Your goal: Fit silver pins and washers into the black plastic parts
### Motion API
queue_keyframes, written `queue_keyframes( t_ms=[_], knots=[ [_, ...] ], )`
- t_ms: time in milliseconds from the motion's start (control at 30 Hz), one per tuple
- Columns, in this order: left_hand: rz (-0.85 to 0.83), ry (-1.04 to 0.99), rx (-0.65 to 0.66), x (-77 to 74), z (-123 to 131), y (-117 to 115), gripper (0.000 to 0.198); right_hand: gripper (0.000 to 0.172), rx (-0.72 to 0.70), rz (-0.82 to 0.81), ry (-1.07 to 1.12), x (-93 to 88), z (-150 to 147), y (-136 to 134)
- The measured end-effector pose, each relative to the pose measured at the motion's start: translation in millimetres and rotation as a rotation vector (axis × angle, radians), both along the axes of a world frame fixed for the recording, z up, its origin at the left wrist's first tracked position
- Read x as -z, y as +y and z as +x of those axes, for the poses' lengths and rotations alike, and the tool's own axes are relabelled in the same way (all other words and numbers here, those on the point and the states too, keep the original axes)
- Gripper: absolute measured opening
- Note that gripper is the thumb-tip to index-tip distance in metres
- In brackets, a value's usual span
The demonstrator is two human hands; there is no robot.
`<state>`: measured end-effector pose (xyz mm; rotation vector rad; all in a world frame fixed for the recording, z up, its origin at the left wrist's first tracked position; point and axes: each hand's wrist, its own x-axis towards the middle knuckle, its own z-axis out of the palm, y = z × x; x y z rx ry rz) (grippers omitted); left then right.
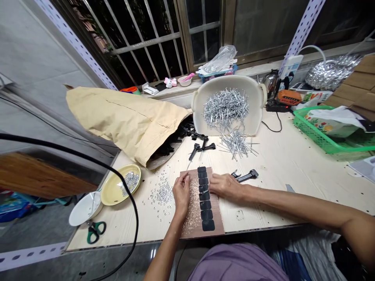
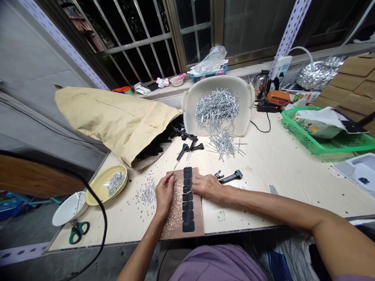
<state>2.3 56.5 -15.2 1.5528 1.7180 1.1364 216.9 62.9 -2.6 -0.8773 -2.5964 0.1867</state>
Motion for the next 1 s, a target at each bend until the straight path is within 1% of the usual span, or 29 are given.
queue_keyframes(
  t_ms=[33,67,100,167,200,233,333,367,400,500,533,600,633,667,767,800,833,933,1000],
  knots=[
    [0.004,0.003,-0.004,0.0,0,0,0.033,0.028,-0.042,-0.002,-0.003,-1.1,0,-3],
    [0.008,0.005,-0.01,-0.2,1,-1,0.033,0.028,-0.041,-0.015,0.008,-2.3,0,-2],
    [0.011,0.004,-0.016,-0.6,1,-1,0.033,0.027,0.001,-0.036,0.032,-3.5,0,0],
    [0.017,0.0,-0.027,-1.8,2,-2,0.034,0.027,0.133,-0.09,0.09,-5.2,1,5],
    [0.017,0.0,-0.032,-2.5,3,-2,0.034,0.028,0.17,-0.111,0.11,-5.5,1,7],
    [0.017,0.002,-0.036,-3.2,3,-3,0.034,0.028,0.162,-0.122,0.113,-5.4,1,7],
    [0.01,0.014,-0.049,-4.8,4,-4,0.033,0.029,-0.081,-0.129,0.058,-5.0,1,0],
    [0.008,0.016,-0.054,-5.2,4,-4,0.033,0.029,-0.115,-0.134,0.053,-5.7,0,-1],
    [0.006,0.015,-0.057,-5.7,5,-4,0.033,0.03,-0.104,-0.141,0.056,-7.1,0,-2],
    [0.005,0.001,-0.07,-7.1,6,-5,0.033,0.034,0.047,-0.164,0.094,-13.9,0,0],
    [0.006,-0.005,-0.075,-7.3,6,-5,0.033,0.035,0.041,-0.165,0.091,-16.4,0,-1],
    [0.008,-0.017,-0.082,-6.9,7,-5,0.033,0.032,-0.08,-0.18,0.059,-20.6,-1,-4],
    [0.011,-0.019,-0.084,-6.3,7,-5,0.033,0.031,-0.102,-0.188,0.054,-22.2,-2,-5],
    [0.015,-0.021,-0.086,-5.3,7,-5,0.033,0.031,-0.093,-0.196,0.056,-23.3,-2,-5],
    [0.027,-0.039,-0.08,-1.6,6,-4,0.032,0.037,0.069,-0.21,0.095,-22.2,-1,0],
    [0.029,-0.051,-0.077,-0.3,5,-4,0.032,0.037,0.089,-0.219,0.097,-19.9,-1,2],
    [0.03,-0.064,-0.075,1.0,5,-4,0.032,0.037,0.085,-0.208,0.103,-16.9,-1,4],
    [0.041,-0.086,-0.086,3.6,6,-3,0.032,0.03,-0.036,-0.185,0.074,-6.8,-1,3],
    [0.057,-0.095,-0.085,4.3,6,-2,0.032,0.026,-0.056,-0.177,0.07,-2.5,-3,-3]
  ],
)
